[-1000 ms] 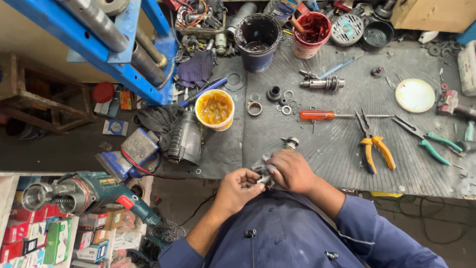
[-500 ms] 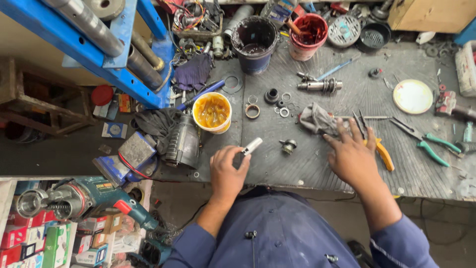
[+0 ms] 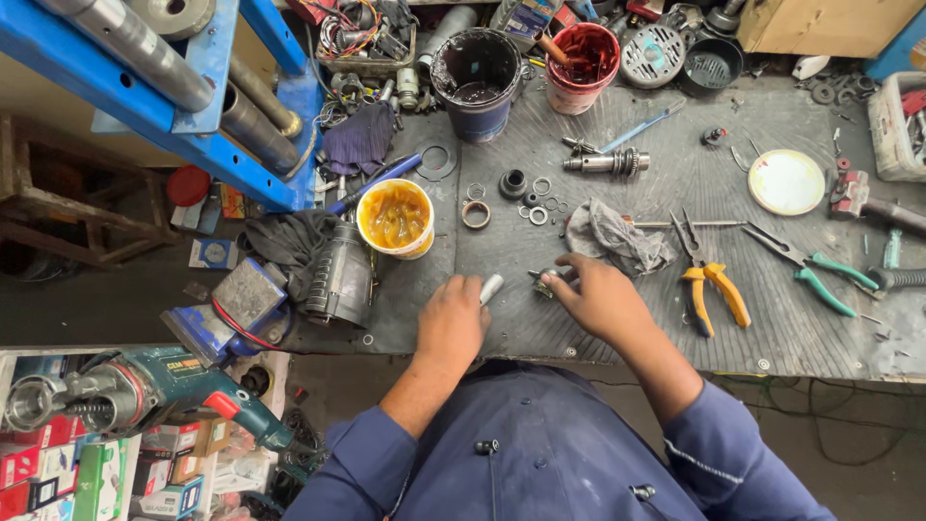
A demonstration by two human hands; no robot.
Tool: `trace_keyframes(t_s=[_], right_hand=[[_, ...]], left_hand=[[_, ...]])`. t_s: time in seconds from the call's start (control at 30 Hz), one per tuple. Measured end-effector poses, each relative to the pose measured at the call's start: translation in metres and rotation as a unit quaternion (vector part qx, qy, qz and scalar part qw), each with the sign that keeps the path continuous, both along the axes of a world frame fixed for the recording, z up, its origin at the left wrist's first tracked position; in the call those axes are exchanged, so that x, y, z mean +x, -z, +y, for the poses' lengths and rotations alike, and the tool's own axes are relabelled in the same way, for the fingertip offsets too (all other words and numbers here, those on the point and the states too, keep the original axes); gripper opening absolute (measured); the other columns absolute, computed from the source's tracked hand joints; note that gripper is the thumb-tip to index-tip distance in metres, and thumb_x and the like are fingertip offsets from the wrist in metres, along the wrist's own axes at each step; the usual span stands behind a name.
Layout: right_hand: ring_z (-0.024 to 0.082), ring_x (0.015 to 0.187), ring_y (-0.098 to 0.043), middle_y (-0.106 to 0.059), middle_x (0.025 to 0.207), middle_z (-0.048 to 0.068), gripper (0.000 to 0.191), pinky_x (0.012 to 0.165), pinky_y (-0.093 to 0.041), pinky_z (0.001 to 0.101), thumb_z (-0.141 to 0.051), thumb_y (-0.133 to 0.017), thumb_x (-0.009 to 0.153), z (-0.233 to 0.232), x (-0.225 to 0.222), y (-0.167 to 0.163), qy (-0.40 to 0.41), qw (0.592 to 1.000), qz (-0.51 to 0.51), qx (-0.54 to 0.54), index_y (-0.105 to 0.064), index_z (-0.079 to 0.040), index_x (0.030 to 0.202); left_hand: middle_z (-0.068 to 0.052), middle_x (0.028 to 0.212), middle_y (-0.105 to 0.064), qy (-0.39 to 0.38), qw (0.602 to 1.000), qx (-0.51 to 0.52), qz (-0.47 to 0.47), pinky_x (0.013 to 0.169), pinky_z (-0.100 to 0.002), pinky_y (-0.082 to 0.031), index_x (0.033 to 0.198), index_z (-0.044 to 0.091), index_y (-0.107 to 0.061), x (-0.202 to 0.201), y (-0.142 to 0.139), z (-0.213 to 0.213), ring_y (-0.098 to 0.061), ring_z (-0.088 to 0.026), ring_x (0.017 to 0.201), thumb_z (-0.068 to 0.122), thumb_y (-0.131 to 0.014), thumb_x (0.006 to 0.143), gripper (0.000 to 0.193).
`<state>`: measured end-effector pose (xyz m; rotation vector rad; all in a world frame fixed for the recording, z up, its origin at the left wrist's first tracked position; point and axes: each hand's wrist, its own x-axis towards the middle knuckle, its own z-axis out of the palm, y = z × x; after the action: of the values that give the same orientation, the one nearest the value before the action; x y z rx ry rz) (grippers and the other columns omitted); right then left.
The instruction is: The person assembles a small electric motor by inserting a cylindrical metal component into the motor housing, then applies grease to the internal bearings using a small brush. The person rotates the component to spread the grease and continues to adjust the assembly.
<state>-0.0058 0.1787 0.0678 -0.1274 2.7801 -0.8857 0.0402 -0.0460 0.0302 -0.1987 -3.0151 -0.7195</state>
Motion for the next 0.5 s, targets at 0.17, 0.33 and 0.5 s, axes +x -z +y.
trace_keyframes(t_s=[0.17,0.33,0.5], right_hand=[[0.032,0.091,-0.075,-0.078,0.096,0.017,0.043,0.081,-0.057,0.043,-0.04,-0.078,0.083,-0.002,-0.018,0.007,-0.045,0.998,-0.03,0.02,-0.071,-0.006,0.109],[0.029,0.09,-0.076,-0.078,0.096,0.015,0.04,0.081,-0.058,0.0403,-0.036,-0.081,0.079,-0.007,-0.028,0.013,-0.056,0.997,-0.059,0.013,-0.071,-0.005,0.101],[0.025,0.094,-0.078,-0.078,0.098,0.012,0.034,0.081,-0.058,0.0382,-0.032,-0.08,0.08,-0.009,-0.029,0.013,-0.077,0.993,-0.094,0.009,-0.071,-0.009,0.103]], left_hand=[[-0.017,0.1,-0.07,0.029,0.994,0.009,-0.109,0.082,-0.046,-0.056,0.101,0.006,-0.073,-0.023,0.011,-0.015,-0.07,-0.037,0.091,0.016,-0.081,0.079,0.025],[-0.019,0.101,-0.078,0.026,0.833,0.404,-0.377,0.073,-0.034,-0.061,0.114,-0.002,-0.074,-0.021,0.023,-0.044,-0.073,-0.027,0.086,0.011,-0.081,0.082,0.035],[-0.014,0.108,-0.072,0.022,0.618,0.688,-0.379,0.082,-0.033,-0.063,0.131,-0.005,-0.059,0.029,0.015,-0.05,-0.073,-0.021,0.098,0.009,-0.078,0.091,0.046]])
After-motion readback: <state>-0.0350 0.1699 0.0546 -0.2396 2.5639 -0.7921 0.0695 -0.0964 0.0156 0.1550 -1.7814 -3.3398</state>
